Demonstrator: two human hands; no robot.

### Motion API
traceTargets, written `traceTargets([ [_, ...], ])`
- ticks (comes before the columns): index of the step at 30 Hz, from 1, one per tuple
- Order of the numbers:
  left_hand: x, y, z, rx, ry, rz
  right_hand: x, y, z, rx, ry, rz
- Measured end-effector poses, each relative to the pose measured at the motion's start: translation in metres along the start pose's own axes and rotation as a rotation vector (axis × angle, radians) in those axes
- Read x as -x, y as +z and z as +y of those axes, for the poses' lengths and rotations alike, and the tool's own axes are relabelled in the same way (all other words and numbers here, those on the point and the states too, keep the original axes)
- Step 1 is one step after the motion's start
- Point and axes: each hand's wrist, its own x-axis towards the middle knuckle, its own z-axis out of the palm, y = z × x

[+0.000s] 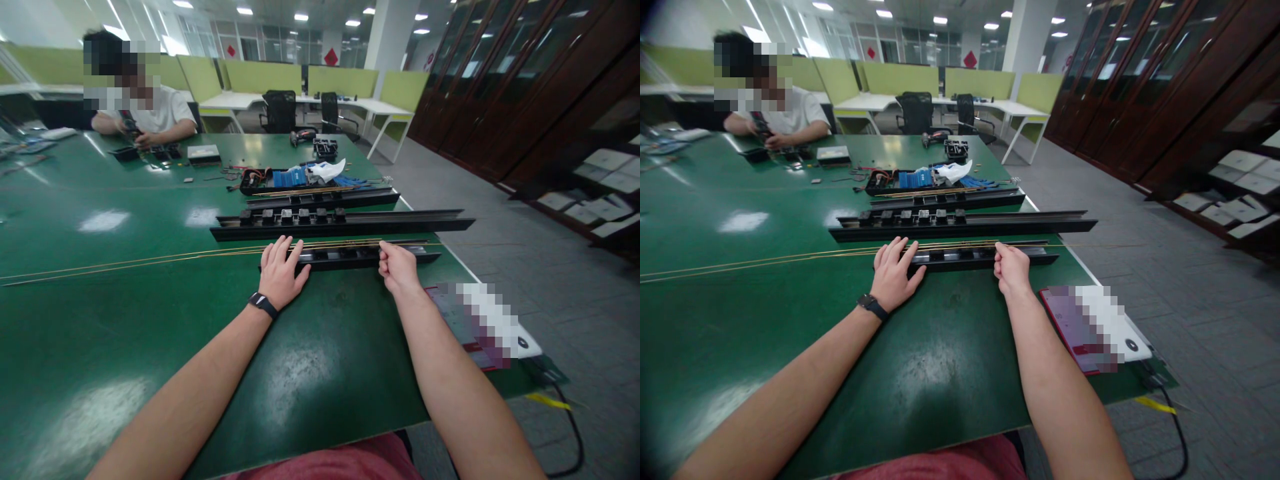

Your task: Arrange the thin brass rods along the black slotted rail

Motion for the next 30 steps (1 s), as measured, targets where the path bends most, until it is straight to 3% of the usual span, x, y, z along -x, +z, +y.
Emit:
traceTargets([
  [30, -0.0005, -0.0001, 0.0007, -0.038, 0.01, 0.011, 0.0024, 0.0019, 0.0006, 0.031, 0.002, -0.009],
])
